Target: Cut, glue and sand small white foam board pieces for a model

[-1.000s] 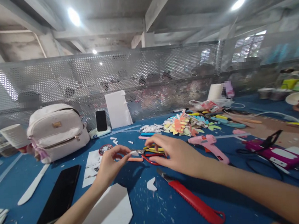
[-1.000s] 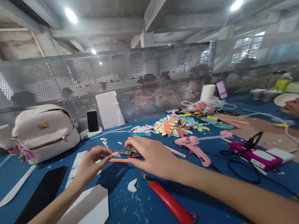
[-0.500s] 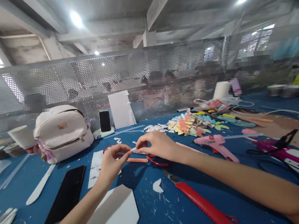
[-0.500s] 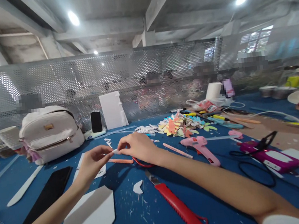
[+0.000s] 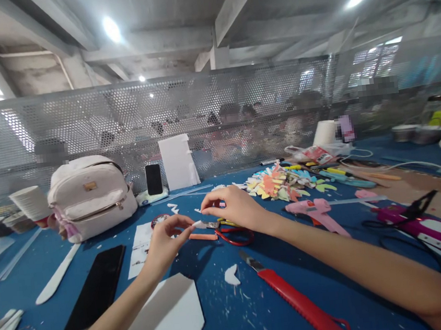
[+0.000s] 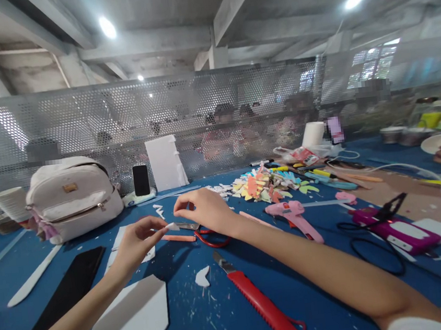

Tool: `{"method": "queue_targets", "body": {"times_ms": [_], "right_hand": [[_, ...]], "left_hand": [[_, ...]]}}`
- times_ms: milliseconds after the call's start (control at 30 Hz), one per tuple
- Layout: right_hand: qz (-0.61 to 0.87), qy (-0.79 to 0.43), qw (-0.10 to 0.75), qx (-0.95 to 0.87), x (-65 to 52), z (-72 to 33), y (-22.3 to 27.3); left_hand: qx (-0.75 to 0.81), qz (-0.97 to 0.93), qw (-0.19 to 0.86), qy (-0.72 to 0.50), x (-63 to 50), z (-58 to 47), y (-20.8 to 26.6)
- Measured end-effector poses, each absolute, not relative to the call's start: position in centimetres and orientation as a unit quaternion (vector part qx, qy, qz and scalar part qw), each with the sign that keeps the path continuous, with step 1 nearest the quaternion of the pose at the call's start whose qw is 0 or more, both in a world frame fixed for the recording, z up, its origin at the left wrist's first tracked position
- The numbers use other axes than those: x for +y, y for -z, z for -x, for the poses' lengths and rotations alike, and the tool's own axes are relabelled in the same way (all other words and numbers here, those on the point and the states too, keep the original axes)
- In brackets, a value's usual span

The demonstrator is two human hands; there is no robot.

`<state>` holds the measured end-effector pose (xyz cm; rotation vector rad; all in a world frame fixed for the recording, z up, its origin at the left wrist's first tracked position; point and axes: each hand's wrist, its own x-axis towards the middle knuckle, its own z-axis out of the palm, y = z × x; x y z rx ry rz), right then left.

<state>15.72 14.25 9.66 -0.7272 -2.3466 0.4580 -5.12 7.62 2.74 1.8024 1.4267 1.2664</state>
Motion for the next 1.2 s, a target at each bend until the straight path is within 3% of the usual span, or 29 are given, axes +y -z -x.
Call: {"method": "queue_targets", "body": {"times_ms": [400,767,933,1200], "right_hand": [[0.226,-0.240,0.420,-0.845,14.6,-16.7,-11.1],[0.307,-0.061,0.434,-0.845,15.8,-16.4,-15.5],[0.443,0.004,0.324,-0.836,22.2,-14.7,-15.0],[0.565,0.003,0.126,-0.815,28.0,-13.9,-10.6]], "left_hand": [[0.531,-0.675,0.236,-0.455,8.0,5.3,-2.2],[0.540,-0.669,0.240,-0.450,8.1,5.8,-2.8],[0.544,-0.669,0.230,-0.452,8.9,6.9,-2.2],[0.549,-0.674,0.227,-0.440,9.5,8.1,-1.5]]}}
